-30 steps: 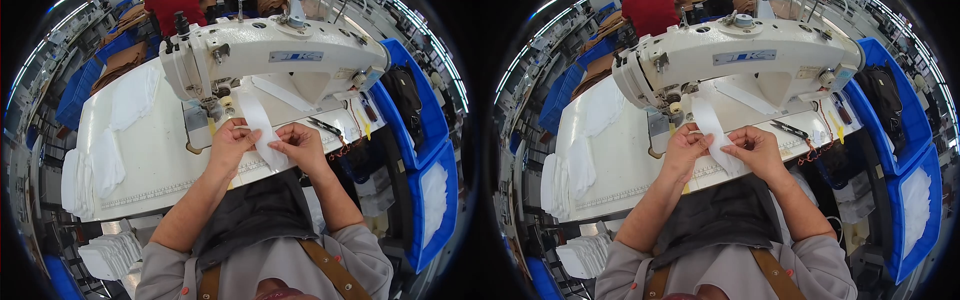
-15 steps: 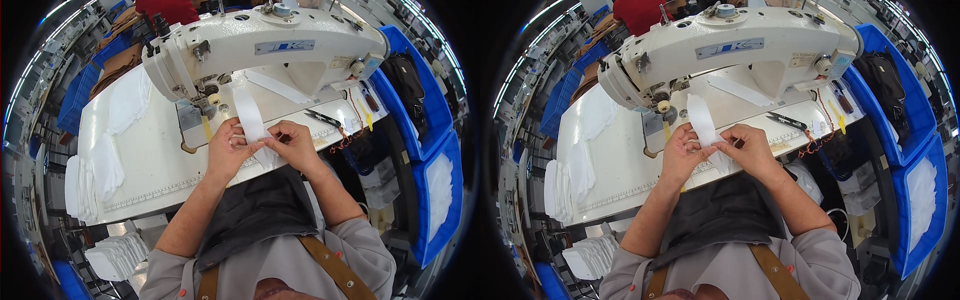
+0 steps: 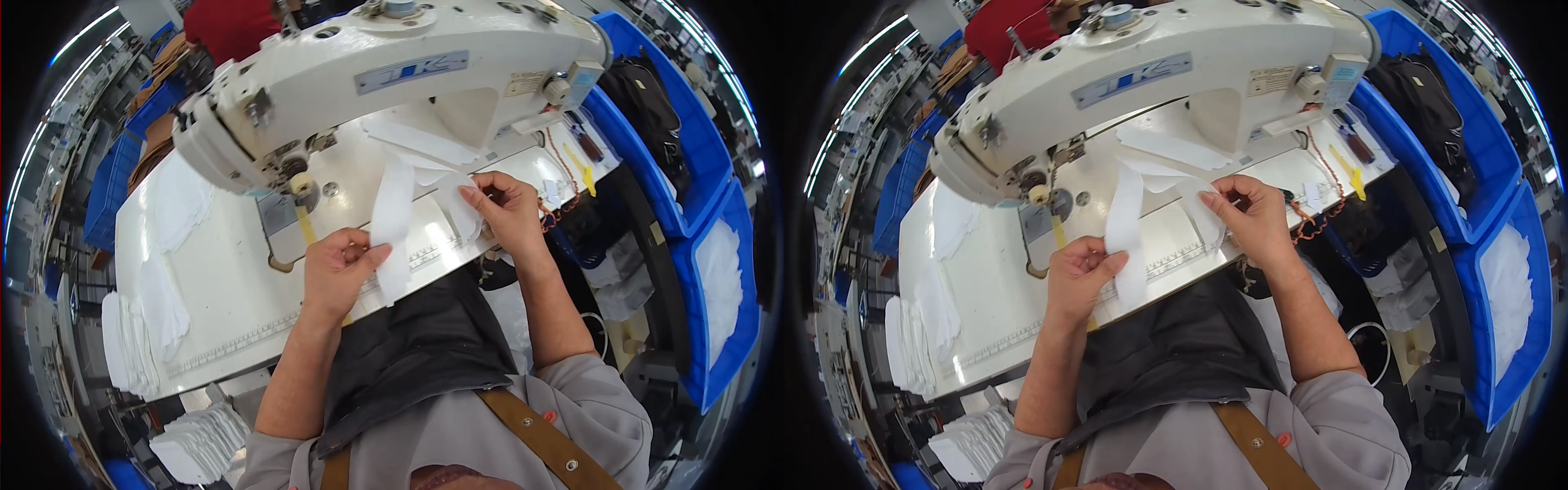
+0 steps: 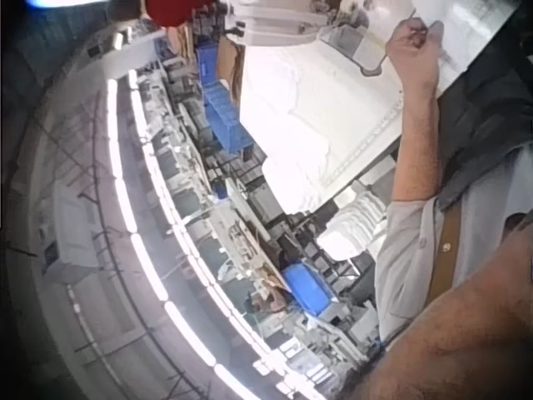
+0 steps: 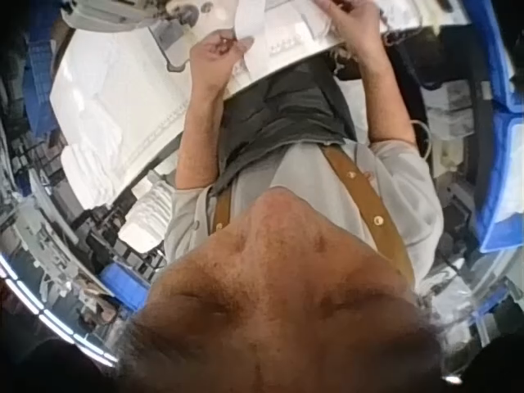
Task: Operating a sewing machine to join pieces of white fabric.
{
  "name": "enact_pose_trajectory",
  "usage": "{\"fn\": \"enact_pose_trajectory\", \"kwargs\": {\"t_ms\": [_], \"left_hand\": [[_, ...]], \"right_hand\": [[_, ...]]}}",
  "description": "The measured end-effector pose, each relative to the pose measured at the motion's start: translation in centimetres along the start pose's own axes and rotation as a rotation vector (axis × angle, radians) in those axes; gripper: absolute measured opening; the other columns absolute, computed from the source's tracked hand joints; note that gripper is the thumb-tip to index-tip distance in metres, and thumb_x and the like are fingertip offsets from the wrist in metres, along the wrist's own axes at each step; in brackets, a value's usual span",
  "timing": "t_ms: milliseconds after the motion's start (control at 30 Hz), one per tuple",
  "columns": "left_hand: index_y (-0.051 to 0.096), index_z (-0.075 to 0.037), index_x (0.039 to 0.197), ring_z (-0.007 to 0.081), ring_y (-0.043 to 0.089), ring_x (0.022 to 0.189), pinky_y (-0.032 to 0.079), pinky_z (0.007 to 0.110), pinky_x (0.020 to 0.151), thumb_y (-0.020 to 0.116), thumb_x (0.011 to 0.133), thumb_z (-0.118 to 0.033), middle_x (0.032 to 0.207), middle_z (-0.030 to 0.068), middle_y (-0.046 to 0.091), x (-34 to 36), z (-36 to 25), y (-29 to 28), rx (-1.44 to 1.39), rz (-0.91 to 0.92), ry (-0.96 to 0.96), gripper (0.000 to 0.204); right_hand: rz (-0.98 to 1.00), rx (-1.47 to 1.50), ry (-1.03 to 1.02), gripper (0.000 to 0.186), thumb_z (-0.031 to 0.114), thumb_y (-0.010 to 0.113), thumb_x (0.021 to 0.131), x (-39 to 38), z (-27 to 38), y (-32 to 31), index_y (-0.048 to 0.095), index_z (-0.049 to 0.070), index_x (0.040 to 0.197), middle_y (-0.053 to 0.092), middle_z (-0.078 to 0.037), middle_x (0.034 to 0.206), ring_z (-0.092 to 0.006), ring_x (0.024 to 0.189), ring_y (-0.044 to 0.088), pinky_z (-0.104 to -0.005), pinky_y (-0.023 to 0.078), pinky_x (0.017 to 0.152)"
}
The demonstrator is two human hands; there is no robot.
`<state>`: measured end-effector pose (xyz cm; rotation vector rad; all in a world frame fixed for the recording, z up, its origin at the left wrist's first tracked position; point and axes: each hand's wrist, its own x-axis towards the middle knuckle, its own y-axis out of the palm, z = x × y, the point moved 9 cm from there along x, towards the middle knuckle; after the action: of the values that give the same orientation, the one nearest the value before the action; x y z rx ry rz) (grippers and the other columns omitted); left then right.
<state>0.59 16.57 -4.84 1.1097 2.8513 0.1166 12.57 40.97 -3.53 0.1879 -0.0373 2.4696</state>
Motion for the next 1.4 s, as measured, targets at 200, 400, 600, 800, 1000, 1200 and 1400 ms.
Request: {"fn": "enact_pose_trajectory", "kwargs": {"t_ms": [200,400,600,800,1000,1200,1400], "left_hand": [[0.067,-0.007,0.096,0.0111,0.059,0.084,0.047,0.028,0.073,0.081,0.091,-0.010,0.092,0.0004,0.066,-0.8,-1.8,-0.1,-0.578,0.093,0.176,0.016],[0.060,-0.007,0.088,0.0115,0.046,0.047,0.038,0.025,0.038,0.077,0.091,-0.003,0.079,0.0087,0.062,-1.2,-3.6,-1.2,-1.022,0.417,0.322,0.018],[0.061,0.001,0.111,0.0209,0.073,0.087,0.060,0.032,0.069,0.078,0.094,-0.009,0.098,0.0151,0.071,-0.9,0.3,2.5,-0.459,0.187,-0.066,0.027],[0.065,-0.002,0.110,0.0066,0.060,0.072,0.044,0.021,0.062,0.077,0.096,-0.008,0.092,0.0033,0.069,3.9,1.3,8.1,-0.360,0.191,-0.217,0.020],[0.068,-0.001,0.109,0.0039,0.054,0.071,0.041,0.019,0.064,0.084,0.091,-0.011,0.090,0.0004,0.069,6.3,1.2,7.6,-0.253,0.083,-0.128,0.025],[0.065,0.000,0.115,0.0083,0.063,0.079,0.049,0.022,0.075,0.083,0.090,-0.005,0.092,0.0046,0.074,5.7,0.2,7.2,-0.222,0.006,-0.006,0.031],[0.067,-0.001,0.114,0.0130,0.070,0.088,0.054,0.028,0.088,0.079,0.093,-0.003,0.101,0.0076,0.077,6.3,-0.6,5.1,-0.282,-0.017,0.081,0.024]], "right_hand": [[-0.088,-0.146,-0.085,0.018,0.017,0.078,0.096,0.5,-0.8,-1.3,0.075,0.000,0.101,0.071,0.000,0.084,-0.0046,0.075,0.059,-0.0219,0.048,0.068],[-0.153,0.050,-0.056,0.022,0.021,0.078,0.096,1.1,-0.9,-2.4,0.074,-0.001,0.099,0.066,0.003,0.079,-0.0033,0.071,0.055,-0.0226,0.046,0.065],[-0.053,0.002,-0.030,0.022,0.020,0.079,0.095,1.1,-1.2,-0.5,0.075,-0.001,0.098,0.067,0.003,0.078,-0.0036,0.071,0.054,-0.0228,0.046,0.065],[0.033,0.060,-0.050,0.016,0.014,0.083,0.091,0.3,-1.3,-0.9,0.075,0.001,0.093,0.068,0.003,0.079,-0.0024,0.071,0.054,-0.0211,0.045,0.064],[0.096,-0.059,-0.062,0.020,0.016,0.085,0.089,0.0,-0.4,0.0,0.071,0.003,0.087,0.062,0.006,0.075,-0.0019,0.067,0.047,-0.0215,0.040,0.060],[0.081,-0.027,-0.055,0.022,0.016,0.087,0.087,-0.1,-0.7,-0.1,0.069,0.005,0.083,0.062,0.006,0.074,-0.0010,0.065,0.048,-0.0206,0.040,0.059],[-0.231,0.316,-0.110,0.016,0.015,0.074,0.100,0.0,-0.8,-3.8,0.066,0.004,0.092,0.070,0.000,0.079,-0.0013,0.065,0.058,-0.0186,0.046,0.059]]}}
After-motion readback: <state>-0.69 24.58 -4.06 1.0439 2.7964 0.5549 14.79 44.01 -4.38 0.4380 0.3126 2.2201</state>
